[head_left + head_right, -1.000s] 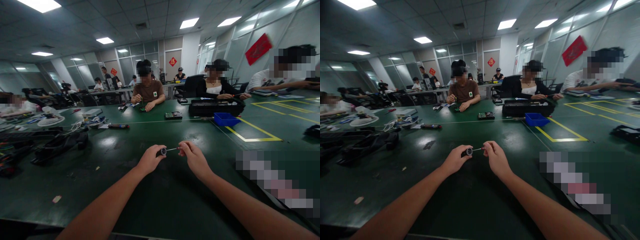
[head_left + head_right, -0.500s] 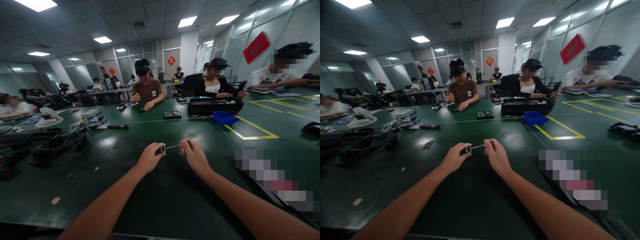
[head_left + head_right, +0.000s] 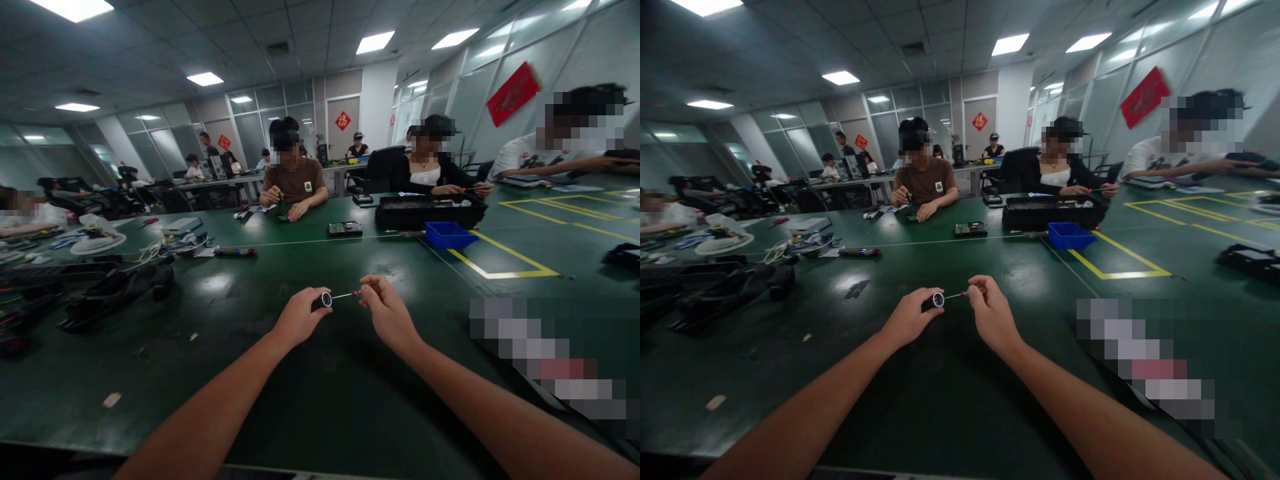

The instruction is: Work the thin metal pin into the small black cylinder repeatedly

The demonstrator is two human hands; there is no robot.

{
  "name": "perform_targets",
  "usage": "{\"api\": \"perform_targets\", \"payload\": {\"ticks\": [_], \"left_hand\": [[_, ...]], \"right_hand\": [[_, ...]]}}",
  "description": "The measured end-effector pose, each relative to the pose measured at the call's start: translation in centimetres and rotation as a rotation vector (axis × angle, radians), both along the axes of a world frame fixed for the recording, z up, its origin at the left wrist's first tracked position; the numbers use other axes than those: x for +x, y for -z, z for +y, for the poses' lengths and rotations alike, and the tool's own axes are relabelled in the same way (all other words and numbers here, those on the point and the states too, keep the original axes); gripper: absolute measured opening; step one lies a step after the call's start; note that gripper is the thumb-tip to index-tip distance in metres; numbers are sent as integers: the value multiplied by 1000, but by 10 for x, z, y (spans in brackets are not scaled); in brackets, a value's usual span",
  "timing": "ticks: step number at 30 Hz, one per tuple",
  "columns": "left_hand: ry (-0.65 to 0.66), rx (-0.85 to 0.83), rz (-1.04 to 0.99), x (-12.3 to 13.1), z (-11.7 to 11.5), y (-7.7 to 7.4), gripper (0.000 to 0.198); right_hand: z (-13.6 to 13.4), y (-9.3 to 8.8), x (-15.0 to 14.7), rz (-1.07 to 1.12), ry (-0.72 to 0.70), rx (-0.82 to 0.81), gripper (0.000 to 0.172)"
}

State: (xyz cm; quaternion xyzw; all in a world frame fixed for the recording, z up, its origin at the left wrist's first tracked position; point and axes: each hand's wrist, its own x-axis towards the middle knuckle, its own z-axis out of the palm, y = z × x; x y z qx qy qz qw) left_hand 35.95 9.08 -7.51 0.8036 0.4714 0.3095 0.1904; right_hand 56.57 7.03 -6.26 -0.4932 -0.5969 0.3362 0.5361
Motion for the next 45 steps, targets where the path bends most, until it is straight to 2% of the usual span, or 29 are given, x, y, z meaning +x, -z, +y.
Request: {"api": "perform_targets", "payload": {"ticks": [4,7,9,13,18,25,29,36,45], "left_hand": [[-25,15,61,0,2,1,37],[42,102,137,-1,4,-2,38],[67,114,194,-2,6,-2,38],[59,43,236,-5,10,2,39],[45,49,196,-4,9,3,39],[46,95,208,1,6,-2,39],[25,129,212,1,5,-4,38],[-20,146,186,1,4,-6,38],[-6,99,74,0,7,-3,40]], "right_hand": [[9,3,-1,274,-44,-125,29],[18,8,5,483,-69,-322,23],[23,12,11,454,-28,-347,20],[25,15,14,340,23,-254,23],[16,9,7,286,11,-184,28],[13,6,5,247,20,-155,29],[12,7,4,214,-34,-156,29],[11,7,3,255,-45,-189,29],[13,9,5,280,-33,-189,26]]}}
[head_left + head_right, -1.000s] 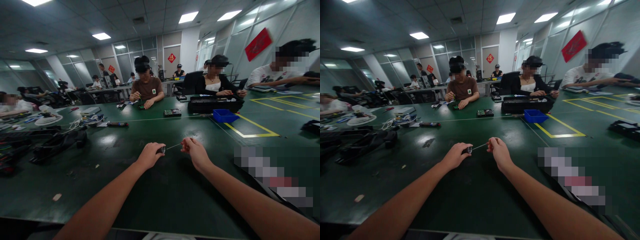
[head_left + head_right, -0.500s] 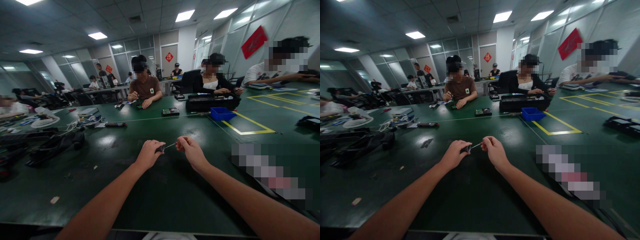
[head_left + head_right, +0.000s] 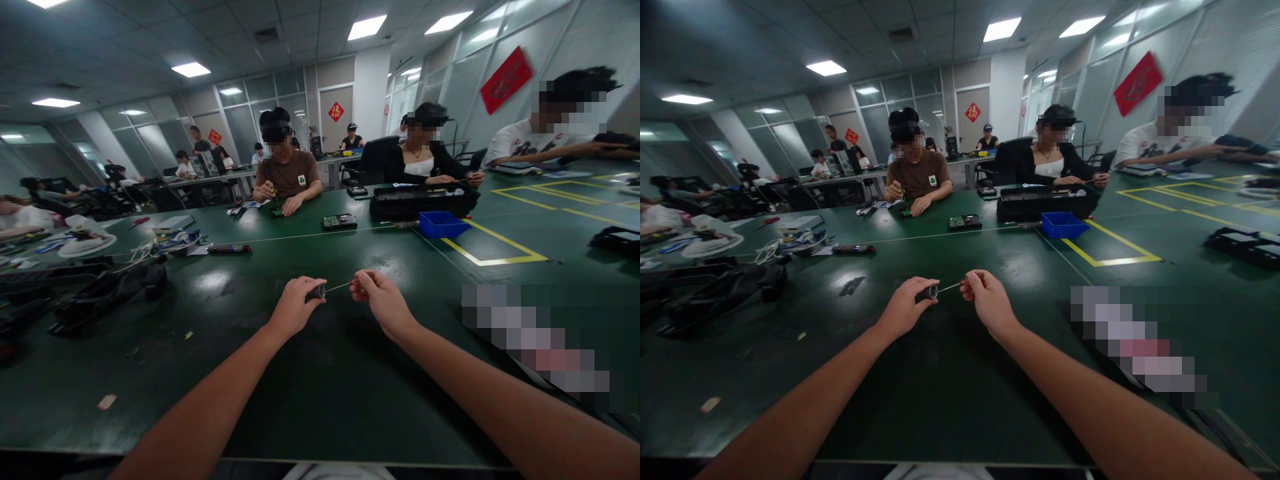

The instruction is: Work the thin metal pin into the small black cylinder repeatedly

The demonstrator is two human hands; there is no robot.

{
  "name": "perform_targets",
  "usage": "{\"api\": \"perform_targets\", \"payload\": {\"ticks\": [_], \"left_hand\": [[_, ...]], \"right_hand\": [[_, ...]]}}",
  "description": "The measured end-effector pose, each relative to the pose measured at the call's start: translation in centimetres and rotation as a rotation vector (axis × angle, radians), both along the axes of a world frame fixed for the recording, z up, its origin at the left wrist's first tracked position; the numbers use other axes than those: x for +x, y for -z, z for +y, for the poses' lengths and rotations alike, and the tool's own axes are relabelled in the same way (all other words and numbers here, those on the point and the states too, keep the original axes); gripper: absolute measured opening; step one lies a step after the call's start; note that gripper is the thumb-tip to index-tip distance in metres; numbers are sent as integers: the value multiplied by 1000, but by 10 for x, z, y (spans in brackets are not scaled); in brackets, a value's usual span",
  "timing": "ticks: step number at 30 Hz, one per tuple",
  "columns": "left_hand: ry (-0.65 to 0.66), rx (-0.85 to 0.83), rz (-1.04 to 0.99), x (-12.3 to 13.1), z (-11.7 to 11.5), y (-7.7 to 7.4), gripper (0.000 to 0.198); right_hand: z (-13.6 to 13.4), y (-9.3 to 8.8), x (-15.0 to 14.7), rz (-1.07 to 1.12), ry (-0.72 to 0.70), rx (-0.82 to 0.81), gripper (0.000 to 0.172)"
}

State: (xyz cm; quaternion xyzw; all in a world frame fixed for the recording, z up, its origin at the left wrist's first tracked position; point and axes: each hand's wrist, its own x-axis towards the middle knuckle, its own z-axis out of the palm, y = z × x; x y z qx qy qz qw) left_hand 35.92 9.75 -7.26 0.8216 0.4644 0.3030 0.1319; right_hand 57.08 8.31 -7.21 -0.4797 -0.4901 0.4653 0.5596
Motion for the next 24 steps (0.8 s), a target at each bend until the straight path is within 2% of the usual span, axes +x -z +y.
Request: {"api": "perform_targets", "payload": {"ticks": [6,11,14,19,24], "left_hand": [[-14,-19,-33,0,1,2,40],[0,-27,-59,2,-1,0,38],[-14,-48,-58,2,-2,-1,39],[-30,-63,-41,2,-4,-3,39],[-18,-48,-30,3,-3,-1,40]], "right_hand": [[3,3,2,71,15,19,28],[1,1,1,44,-11,66,31],[-3,-5,2,-25,-15,84,30],[-10,-17,5,-325,27,139,31],[-16,-16,1,-328,-36,260,23]]}}
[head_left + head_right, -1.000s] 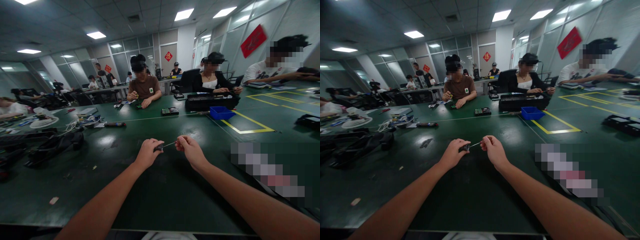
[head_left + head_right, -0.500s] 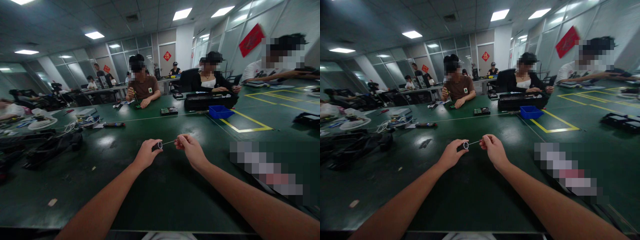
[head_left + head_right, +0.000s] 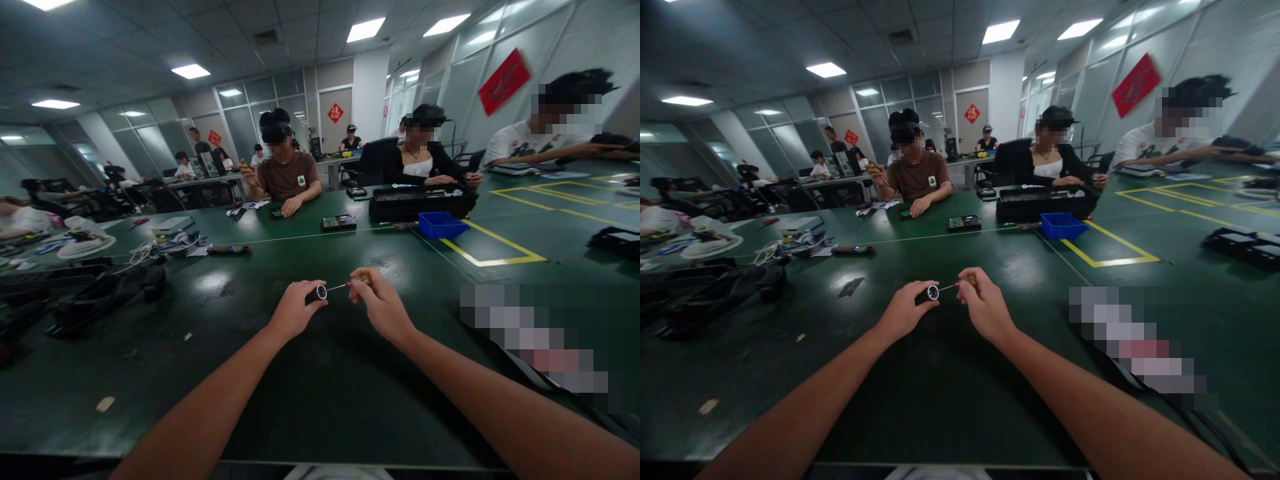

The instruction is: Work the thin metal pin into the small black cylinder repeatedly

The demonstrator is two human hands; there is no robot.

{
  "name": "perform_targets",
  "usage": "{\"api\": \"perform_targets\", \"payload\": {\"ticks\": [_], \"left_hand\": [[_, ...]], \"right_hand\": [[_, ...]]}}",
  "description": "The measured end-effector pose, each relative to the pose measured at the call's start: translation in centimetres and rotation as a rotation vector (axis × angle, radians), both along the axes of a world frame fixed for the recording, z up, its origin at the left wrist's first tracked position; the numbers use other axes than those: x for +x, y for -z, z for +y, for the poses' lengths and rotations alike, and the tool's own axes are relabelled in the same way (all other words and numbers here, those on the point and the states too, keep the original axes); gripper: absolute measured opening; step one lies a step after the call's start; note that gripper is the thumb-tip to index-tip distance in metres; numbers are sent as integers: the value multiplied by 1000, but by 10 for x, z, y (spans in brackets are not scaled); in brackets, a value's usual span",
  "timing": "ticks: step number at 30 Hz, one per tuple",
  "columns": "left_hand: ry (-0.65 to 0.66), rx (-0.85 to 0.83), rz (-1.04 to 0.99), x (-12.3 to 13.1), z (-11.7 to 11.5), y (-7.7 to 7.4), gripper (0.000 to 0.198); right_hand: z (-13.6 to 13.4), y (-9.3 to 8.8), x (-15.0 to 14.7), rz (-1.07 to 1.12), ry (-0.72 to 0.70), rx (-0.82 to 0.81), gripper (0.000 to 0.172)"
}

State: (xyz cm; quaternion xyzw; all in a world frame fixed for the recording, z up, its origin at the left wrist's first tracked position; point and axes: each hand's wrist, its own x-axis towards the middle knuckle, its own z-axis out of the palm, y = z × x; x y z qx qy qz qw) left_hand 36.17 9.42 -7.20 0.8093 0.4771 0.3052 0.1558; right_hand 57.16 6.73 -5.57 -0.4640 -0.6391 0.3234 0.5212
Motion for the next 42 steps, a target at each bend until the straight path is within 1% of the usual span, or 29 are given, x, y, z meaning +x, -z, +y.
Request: {"api": "perform_targets", "payload": {"ticks": [2,4,6,8,10,12,14,16,18,20,23,27,33,37,42], "left_hand": [[8,-4,12,0,0,2,39],[20,-9,26,0,1,3,39],[26,-12,31,0,1,4,39],[10,-8,28,0,1,2,39],[-15,21,29,0,2,0,38],[-18,81,44,0,2,-2,38],[-8,121,79,1,2,-4,39],[-10,94,118,0,3,-2,39],[-15,34,143,0,4,1,38],[-9,-2,150,-1,5,4,39],[-6,-7,139,-1,5,5,40],[-8,-2,128,1,3,2,40],[14,-18,77,2,-1,-3,38],[9,-45,25,2,-2,-3,39],[-7,-33,21,2,-2,0,37]], "right_hand": [[-1,1,-1,-59,25,24,27],[-1,2,-2,-119,88,42,32],[0,4,-2,-98,123,40,28],[4,6,-2,-2,115,5,23],[9,9,-3,157,86,-55,24],[15,11,-2,366,37,-148,26],[22,14,0,572,-1,-284,27],[28,17,4,614,50,-375,25],[31,20,6,553,123,-350,24],[30,22,6,476,144,-299,25],[25,21,3,390,123,-253,29],[19,17,0,344,98,-226,34],[17,16,0,271,113,-198,32],[14,10,1,236,90,-180,34],[7,-1,4,-10,140,-103,38]]}}
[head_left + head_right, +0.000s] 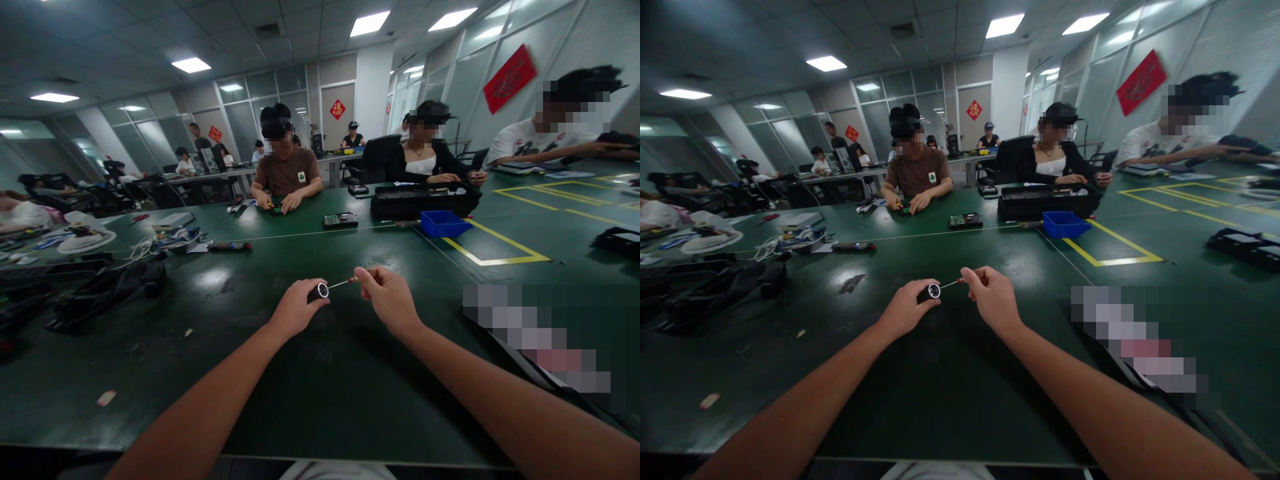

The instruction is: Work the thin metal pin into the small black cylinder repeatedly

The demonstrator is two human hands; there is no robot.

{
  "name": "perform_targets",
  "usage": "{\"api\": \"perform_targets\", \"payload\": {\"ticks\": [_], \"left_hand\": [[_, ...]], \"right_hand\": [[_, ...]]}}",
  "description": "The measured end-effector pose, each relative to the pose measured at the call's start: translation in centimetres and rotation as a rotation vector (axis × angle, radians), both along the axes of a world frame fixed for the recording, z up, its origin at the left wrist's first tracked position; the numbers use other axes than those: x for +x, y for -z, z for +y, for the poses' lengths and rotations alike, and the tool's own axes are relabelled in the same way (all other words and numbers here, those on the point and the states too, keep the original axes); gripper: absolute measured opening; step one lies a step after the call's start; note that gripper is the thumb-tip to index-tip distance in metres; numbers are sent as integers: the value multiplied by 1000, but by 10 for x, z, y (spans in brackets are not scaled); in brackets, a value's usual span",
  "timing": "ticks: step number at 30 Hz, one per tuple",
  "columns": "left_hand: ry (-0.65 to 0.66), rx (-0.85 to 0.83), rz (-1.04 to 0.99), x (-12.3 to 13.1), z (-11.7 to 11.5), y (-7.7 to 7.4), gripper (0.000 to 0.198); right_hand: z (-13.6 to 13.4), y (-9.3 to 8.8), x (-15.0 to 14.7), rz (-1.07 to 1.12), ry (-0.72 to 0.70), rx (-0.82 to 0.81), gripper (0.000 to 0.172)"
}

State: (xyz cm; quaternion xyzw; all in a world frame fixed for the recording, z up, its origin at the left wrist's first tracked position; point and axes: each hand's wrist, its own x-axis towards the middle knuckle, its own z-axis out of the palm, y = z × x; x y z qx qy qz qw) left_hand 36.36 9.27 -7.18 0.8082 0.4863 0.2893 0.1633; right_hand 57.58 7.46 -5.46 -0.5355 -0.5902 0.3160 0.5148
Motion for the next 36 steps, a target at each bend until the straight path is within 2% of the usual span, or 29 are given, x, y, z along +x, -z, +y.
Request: {"api": "perform_targets", "payload": {"ticks": [5,10,12,16,21,24,28,32,36], "left_hand": [[22,24,5,-1,1,3,36],[34,10,17,1,-1,2,35],[42,-6,34,2,-2,1,35],[14,4,14,1,-2,1,36],[11,63,1,-1,0,-4,37],[31,117,56,-2,2,-6,37],[28,43,110,-4,5,0,38],[35,40,84,-3,6,3,39],[36,38,61,-1,3,0,39]], "right_hand": [[-7,-2,-3,-106,-50,111,25],[-9,-1,-6,-215,-13,118,33],[-9,0,-6,-235,15,140,31],[-8,2,-8,-108,2,143,17],[5,9,-7,238,-60,32,26],[17,15,-1,435,-67,-109,30],[22,22,4,362,41,-123,29],[17,23,-1,300,17,-67,29],[13,22,-4,256,7,-26,31]]}}
